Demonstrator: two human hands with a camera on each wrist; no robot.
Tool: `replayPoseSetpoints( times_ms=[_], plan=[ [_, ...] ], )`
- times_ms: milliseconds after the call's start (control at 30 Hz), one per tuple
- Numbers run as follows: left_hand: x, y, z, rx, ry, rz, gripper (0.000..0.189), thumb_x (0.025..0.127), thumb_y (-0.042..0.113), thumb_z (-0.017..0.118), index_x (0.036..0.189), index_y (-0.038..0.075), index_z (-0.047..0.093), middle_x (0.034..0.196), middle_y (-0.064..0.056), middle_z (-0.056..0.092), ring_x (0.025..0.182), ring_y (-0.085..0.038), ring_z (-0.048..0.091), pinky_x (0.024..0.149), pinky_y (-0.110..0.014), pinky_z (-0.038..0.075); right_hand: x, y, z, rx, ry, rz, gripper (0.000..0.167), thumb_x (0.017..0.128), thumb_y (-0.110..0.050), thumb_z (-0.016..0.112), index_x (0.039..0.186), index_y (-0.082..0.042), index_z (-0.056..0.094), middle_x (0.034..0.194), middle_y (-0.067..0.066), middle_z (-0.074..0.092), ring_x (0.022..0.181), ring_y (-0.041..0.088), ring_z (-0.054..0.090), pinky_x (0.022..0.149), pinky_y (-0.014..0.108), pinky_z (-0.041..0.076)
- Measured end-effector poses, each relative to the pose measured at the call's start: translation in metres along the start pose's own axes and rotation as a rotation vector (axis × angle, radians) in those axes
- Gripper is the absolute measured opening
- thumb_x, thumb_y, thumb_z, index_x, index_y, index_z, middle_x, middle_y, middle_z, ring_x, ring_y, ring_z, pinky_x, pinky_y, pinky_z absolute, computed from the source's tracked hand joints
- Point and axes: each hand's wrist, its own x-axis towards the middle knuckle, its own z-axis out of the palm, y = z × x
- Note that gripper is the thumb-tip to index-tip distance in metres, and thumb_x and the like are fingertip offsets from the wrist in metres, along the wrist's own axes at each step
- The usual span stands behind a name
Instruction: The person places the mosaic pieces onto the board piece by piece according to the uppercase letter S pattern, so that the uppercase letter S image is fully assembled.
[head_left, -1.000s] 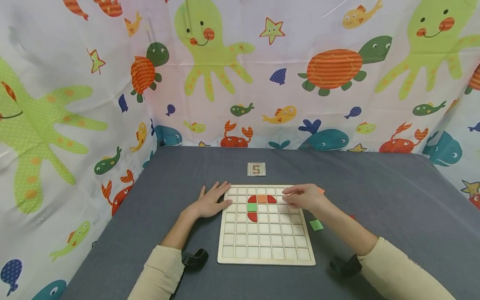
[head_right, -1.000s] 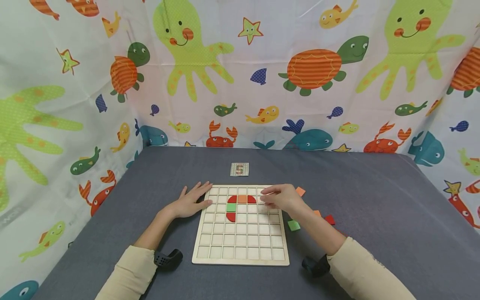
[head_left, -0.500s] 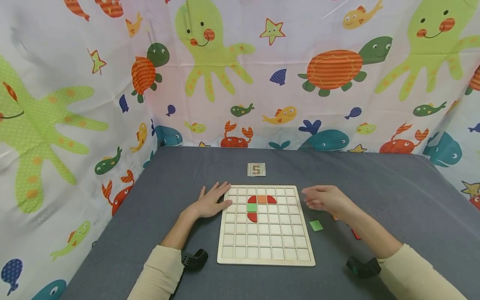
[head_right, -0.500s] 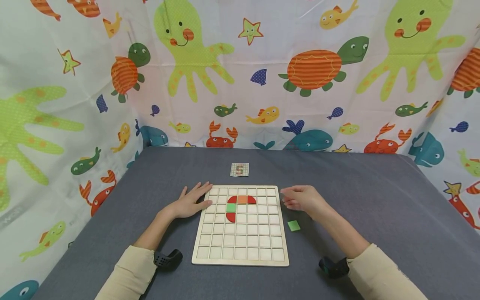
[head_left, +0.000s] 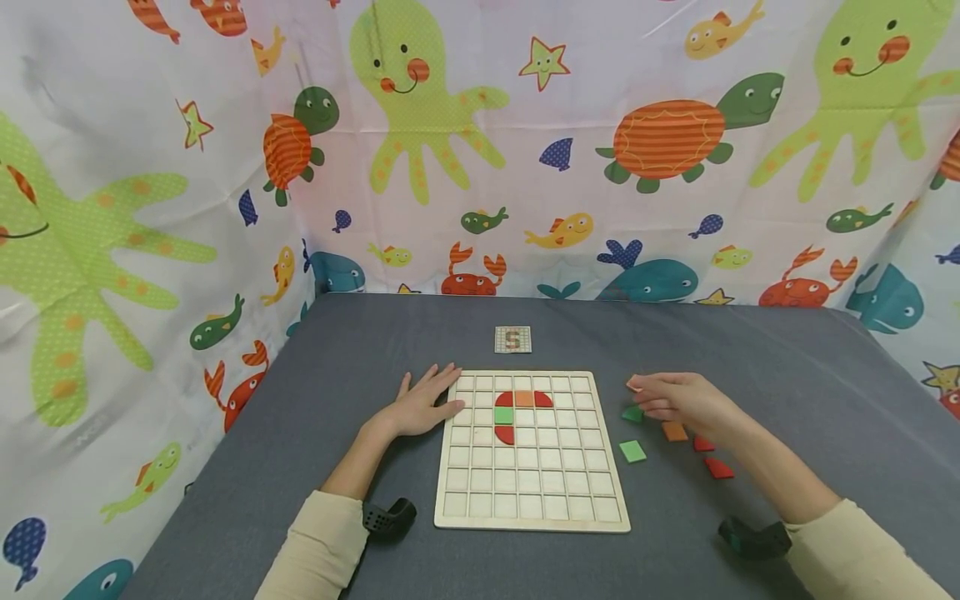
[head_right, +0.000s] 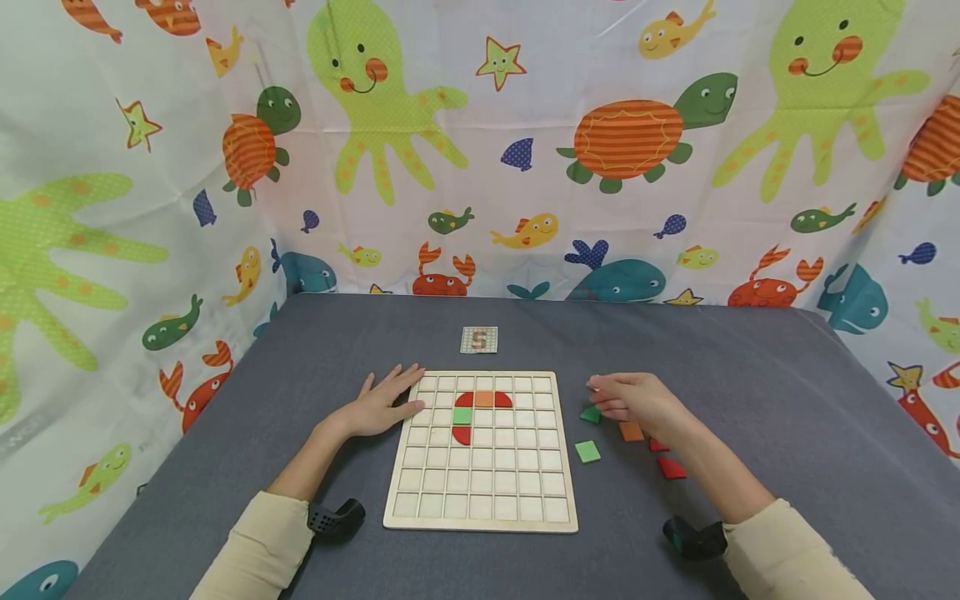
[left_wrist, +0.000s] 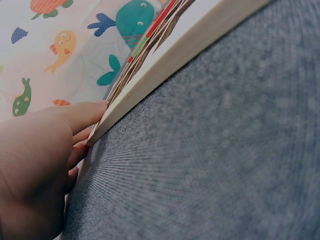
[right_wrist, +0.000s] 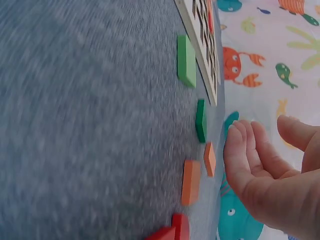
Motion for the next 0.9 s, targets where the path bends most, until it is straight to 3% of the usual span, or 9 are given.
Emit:
replayPoseSetpoints(
  times_ms=[233, 500, 900],
  plan=[
    [0.000, -0.002, 0.000, -0.001, -0.003, -0.002, 0.066, 0.099, 0.040, 0.049, 0.152, 0.009, 0.026, 0.156, -0.011, 0.020, 0.143, -0.032, 0.007, 0.107, -0.061, -0.007, 0.001, 0.009, -0.009, -0.036, 0.012, 0.004, 0.066, 0.099, -0.037, 0.053, 0.139, 0.013, 0.037, 0.130, 0.028, 0.050, 0.115, 0.029, 0.055, 0.092, 0.034, 0.048],
    [-0.001, 0.001, -0.001, -0.004, 0.009, 0.000, 0.066, 0.099, 0.039, 0.049, 0.151, 0.006, 0.027, 0.156, -0.013, 0.021, 0.143, -0.034, 0.007, 0.107, -0.061, -0.007, 0.000, 0.019, -0.019, -0.042, -0.009, -0.056, 0.061, 0.101, -0.033, 0.050, 0.137, 0.015, 0.038, 0.126, 0.025, 0.053, 0.115, 0.030, 0.054, 0.092, 0.033, 0.048],
    [-0.002, 0.003, -0.003, -0.029, 0.002, 0.014, 0.065, 0.099, 0.037, 0.050, 0.151, 0.005, 0.026, 0.155, -0.014, 0.020, 0.143, -0.035, 0.006, 0.107, -0.061, -0.007, -0.004, 0.030, -0.030, -0.115, -0.015, -0.084, 0.055, 0.102, -0.031, 0.047, 0.137, 0.012, 0.043, 0.126, 0.026, 0.055, 0.108, 0.023, 0.058, 0.086, 0.029, 0.050]
  ],
)
